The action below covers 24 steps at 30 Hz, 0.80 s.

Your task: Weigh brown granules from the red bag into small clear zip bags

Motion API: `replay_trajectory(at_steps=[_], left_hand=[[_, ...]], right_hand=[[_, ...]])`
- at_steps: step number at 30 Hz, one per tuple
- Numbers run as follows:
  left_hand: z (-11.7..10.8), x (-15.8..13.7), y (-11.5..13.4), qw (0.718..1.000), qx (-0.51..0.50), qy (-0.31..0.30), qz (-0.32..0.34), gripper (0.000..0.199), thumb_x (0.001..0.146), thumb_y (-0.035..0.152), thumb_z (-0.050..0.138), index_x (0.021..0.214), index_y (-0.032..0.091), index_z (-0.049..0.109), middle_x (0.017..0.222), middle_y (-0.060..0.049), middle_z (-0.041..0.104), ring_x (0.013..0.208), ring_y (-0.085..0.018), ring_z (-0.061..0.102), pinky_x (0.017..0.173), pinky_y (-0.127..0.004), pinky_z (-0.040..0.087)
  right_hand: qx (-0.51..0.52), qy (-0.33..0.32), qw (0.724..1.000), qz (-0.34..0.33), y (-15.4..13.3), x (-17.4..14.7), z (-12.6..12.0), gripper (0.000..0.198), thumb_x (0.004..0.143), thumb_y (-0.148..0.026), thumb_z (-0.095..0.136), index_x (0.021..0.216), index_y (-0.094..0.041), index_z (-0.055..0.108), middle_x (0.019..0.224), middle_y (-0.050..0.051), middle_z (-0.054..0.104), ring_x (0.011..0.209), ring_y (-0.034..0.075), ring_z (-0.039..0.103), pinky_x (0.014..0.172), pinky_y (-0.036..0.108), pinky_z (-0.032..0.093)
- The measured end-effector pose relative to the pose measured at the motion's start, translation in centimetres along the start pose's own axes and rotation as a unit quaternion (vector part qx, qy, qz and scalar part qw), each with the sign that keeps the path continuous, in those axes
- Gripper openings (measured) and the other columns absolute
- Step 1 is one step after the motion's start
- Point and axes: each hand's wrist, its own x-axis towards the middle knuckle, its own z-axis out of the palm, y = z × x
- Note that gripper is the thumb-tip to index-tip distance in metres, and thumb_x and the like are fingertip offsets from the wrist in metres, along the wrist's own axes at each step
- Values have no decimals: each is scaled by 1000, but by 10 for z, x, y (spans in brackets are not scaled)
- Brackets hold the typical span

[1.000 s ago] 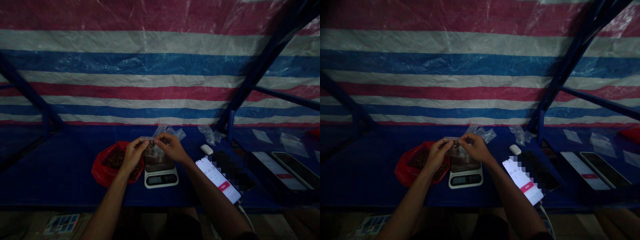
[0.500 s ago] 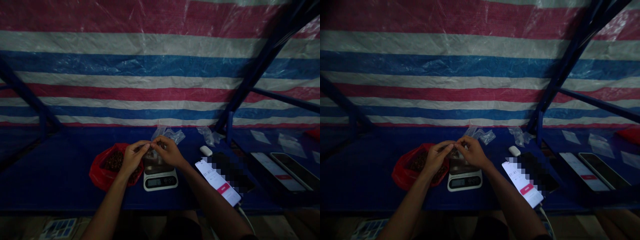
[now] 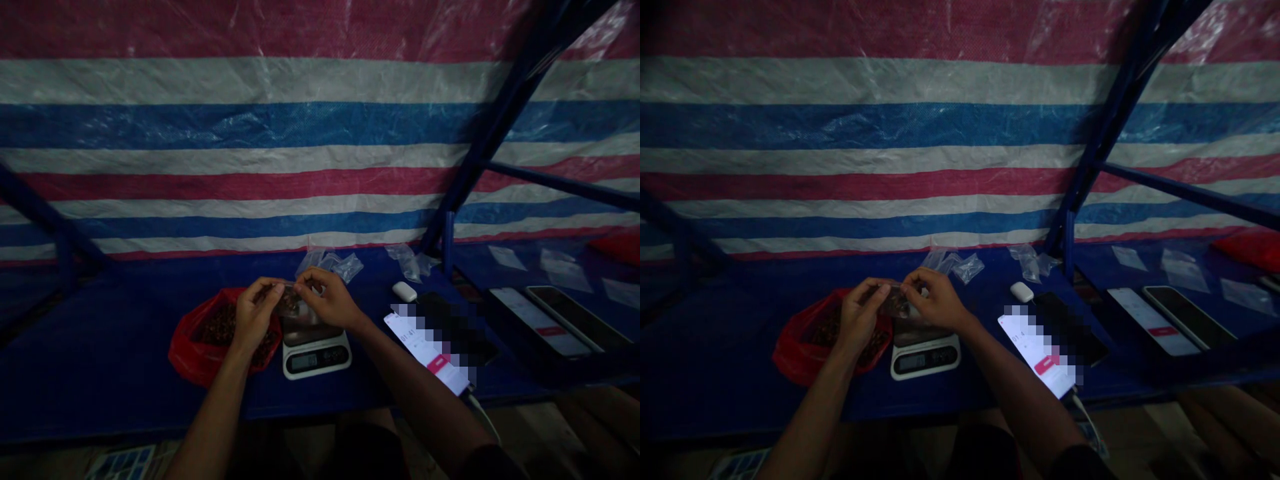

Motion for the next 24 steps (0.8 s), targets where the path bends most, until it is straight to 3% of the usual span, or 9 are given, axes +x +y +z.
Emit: replay_trajectory(at_steps=[5, 14, 21, 24], left_hand=[[-2, 1, -5, 1000, -5, 7, -10, 27, 84, 45, 73, 90, 18, 75, 89, -4, 76, 83, -19, 70, 77, -28, 55], [-2, -2, 7, 995, 71, -35, 57, 17, 88, 35, 71, 85, 19, 78, 90, -4, 78, 86, -18, 72, 81, -27, 57], [-1, -1, 10, 992, 93, -12, 89, 16, 86, 33, 71, 82, 18, 74, 86, -4, 76, 82, -18, 71, 78, -27, 57], [-4, 0, 9, 990, 109, -15, 91, 15, 85, 33, 73, 83, 18, 74, 86, -4, 75, 82, -18, 70, 79, -27, 57]], right_hand=[[-4, 14, 1000, -2, 4, -1, 0, 11, 93, -25, 62, 85, -18, 66, 80, 0, 64, 69, 12, 54, 67, 26, 43], [-6, -6, 1000, -30, -2, 0, 1, 10, 90, -25, 65, 83, -18, 66, 80, 1, 64, 75, 14, 59, 72, 27, 47], [-41, 9, 998, -48, -4, -2, 7, 10, 92, -25, 63, 87, -18, 67, 84, 2, 66, 77, 14, 61, 73, 27, 48], [-50, -14, 997, -51, -2, -1, 1, 9, 92, -26, 65, 89, -18, 68, 86, 2, 67, 79, 14, 61, 74, 28, 48]])
